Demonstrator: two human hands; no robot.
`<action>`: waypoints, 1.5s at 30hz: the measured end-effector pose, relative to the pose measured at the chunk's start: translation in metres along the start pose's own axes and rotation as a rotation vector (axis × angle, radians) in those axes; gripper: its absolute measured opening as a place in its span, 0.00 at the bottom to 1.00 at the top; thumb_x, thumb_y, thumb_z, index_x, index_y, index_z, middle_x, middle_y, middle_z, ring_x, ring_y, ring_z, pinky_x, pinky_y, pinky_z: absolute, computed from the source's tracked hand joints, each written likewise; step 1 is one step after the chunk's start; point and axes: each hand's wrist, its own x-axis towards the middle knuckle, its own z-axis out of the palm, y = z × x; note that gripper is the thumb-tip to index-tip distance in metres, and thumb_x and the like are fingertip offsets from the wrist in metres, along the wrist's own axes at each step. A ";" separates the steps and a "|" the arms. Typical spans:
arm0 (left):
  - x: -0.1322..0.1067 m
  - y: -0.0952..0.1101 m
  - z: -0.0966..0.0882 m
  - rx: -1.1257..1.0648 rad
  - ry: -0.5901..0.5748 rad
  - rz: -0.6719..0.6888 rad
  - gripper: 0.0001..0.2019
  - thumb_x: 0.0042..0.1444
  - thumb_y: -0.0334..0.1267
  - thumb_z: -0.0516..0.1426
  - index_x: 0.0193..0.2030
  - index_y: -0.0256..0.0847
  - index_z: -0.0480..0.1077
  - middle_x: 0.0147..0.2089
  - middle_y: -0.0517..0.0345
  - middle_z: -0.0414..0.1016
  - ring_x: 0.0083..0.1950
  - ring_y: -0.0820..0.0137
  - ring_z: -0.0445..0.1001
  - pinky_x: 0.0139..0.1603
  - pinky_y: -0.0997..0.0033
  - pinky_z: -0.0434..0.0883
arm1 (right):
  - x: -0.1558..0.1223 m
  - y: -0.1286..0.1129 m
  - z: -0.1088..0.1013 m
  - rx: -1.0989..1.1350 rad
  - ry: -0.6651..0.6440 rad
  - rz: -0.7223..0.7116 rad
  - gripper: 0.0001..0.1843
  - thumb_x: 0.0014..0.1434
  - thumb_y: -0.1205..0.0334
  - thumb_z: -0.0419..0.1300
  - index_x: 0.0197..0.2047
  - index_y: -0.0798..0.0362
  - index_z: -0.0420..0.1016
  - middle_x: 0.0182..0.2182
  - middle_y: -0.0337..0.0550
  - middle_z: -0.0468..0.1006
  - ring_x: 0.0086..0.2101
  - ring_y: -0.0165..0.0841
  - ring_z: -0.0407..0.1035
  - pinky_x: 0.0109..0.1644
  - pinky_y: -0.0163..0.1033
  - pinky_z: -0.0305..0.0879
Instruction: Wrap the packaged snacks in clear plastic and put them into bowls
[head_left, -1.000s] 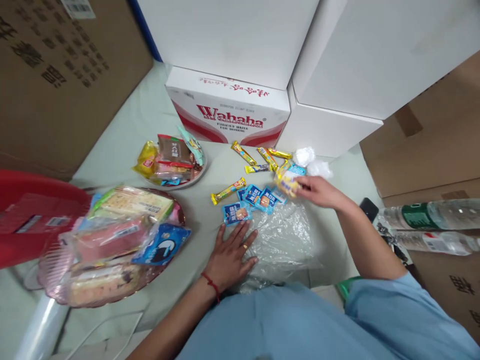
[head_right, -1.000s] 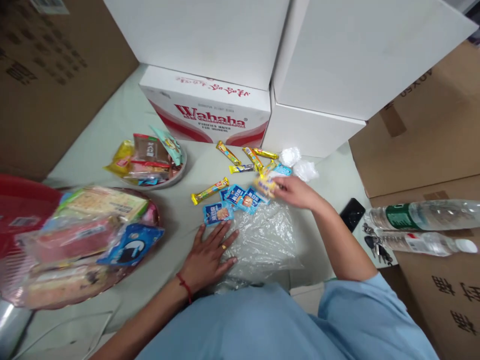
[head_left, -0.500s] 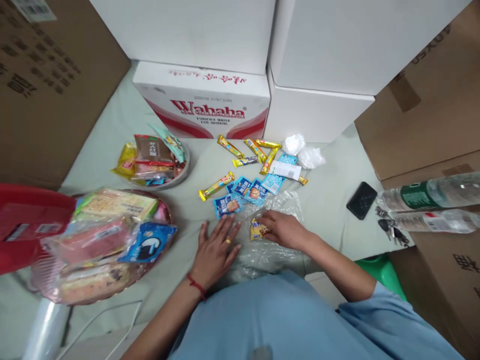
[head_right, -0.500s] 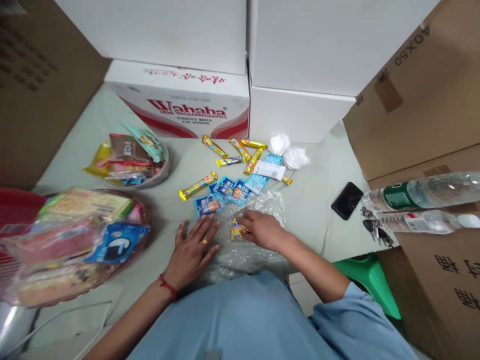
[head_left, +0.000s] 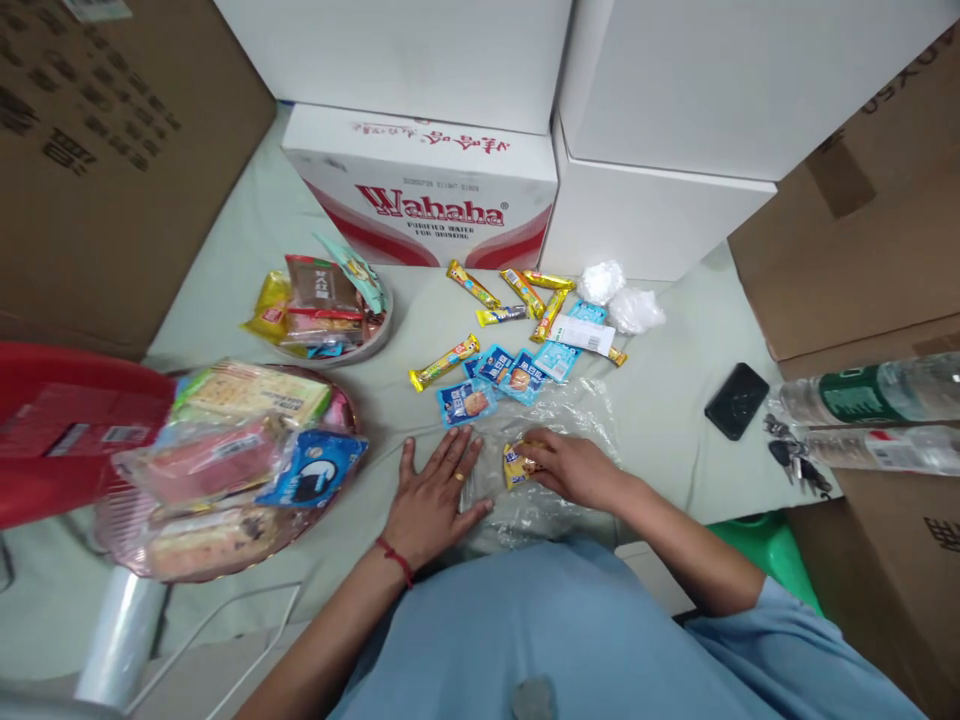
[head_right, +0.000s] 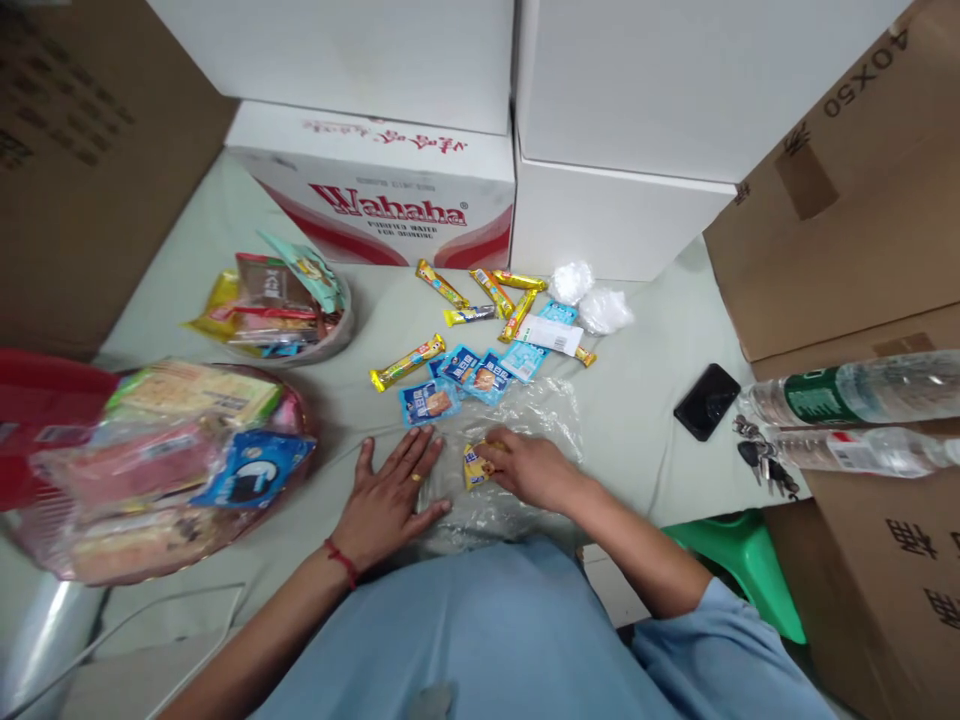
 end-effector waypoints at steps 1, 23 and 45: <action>0.000 0.000 0.000 -0.003 -0.002 -0.001 0.40 0.67 0.57 0.53 0.80 0.44 0.47 0.80 0.41 0.52 0.79 0.51 0.56 0.77 0.32 0.24 | 0.002 0.003 -0.006 0.038 -0.018 -0.025 0.25 0.71 0.58 0.60 0.69 0.45 0.70 0.65 0.51 0.72 0.54 0.40 0.76 0.55 0.44 0.73; 0.001 -0.001 -0.001 -0.068 0.003 -0.028 0.41 0.65 0.57 0.56 0.80 0.46 0.48 0.80 0.42 0.53 0.79 0.50 0.57 0.77 0.31 0.27 | 0.142 0.033 -0.109 -0.398 0.229 0.092 0.20 0.73 0.62 0.50 0.60 0.58 0.75 0.51 0.58 0.77 0.55 0.49 0.65 0.59 0.48 0.61; -0.042 0.016 -0.032 -0.138 -0.020 0.173 0.36 0.57 0.29 0.52 0.74 0.47 0.62 0.79 0.51 0.56 0.82 0.56 0.46 0.80 0.34 0.38 | 0.000 -0.004 -0.003 -0.201 0.070 -0.072 0.21 0.73 0.59 0.57 0.66 0.48 0.72 0.61 0.54 0.74 0.56 0.45 0.69 0.56 0.49 0.65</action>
